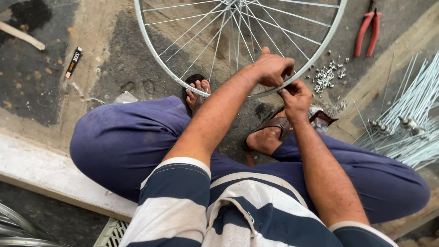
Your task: The person sits on the ground and laces a bicycle wheel by inserting spokes into the rim and hub, then securing them with nipples. The person repeatedly picks up spokes and nipples, threads the spokes, and tightens them by hand.
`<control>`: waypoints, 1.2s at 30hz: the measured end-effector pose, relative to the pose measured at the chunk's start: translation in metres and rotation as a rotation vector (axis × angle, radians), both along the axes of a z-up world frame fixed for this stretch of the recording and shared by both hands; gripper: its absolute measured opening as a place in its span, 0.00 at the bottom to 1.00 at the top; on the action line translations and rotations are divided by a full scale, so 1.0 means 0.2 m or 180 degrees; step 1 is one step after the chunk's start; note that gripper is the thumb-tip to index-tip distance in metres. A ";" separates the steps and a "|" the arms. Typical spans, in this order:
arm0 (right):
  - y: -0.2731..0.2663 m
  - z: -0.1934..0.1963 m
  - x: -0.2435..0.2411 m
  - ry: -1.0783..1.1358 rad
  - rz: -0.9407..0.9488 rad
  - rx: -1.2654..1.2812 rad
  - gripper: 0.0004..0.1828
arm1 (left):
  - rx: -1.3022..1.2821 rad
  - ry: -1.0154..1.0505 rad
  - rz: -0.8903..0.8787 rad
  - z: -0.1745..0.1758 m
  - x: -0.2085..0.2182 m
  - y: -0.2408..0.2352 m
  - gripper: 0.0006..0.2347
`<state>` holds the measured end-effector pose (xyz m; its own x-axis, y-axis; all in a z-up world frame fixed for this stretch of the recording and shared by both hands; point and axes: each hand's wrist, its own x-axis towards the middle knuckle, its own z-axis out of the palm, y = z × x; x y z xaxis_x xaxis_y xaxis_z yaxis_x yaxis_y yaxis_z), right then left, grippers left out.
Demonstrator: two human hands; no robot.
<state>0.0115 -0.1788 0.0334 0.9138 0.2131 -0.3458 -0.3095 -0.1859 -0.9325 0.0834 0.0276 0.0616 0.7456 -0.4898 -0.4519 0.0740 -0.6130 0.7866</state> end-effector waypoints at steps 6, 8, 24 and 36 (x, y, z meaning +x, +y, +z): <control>0.02 0.00 -0.01 -0.0118 0.0004 0.0026 0.10 | 0.0105 -0.0302 -0.0026 0.08 -0.02 0.04 0.11; 0.04 0.03 -0.01 -0.0087 -0.0040 -0.0006 0.10 | -0.0043 -0.0209 0.0072 0.08 -0.01 0.04 0.10; 0.14 0.26 0.05 0.0070 -0.0064 -0.0752 0.12 | -0.0100 -0.0082 0.0092 0.04 -0.01 0.03 0.11; -0.14 0.09 0.16 0.0174 0.0531 -0.1402 0.13 | 0.0083 -0.0400 0.0256 -0.01 -0.05 -0.14 0.12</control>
<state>0.0434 -0.2075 0.0510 0.8574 0.1778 -0.4829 -0.2882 -0.6114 -0.7369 0.0726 0.0000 0.0596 0.8334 -0.4156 -0.3642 0.0256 -0.6294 0.7767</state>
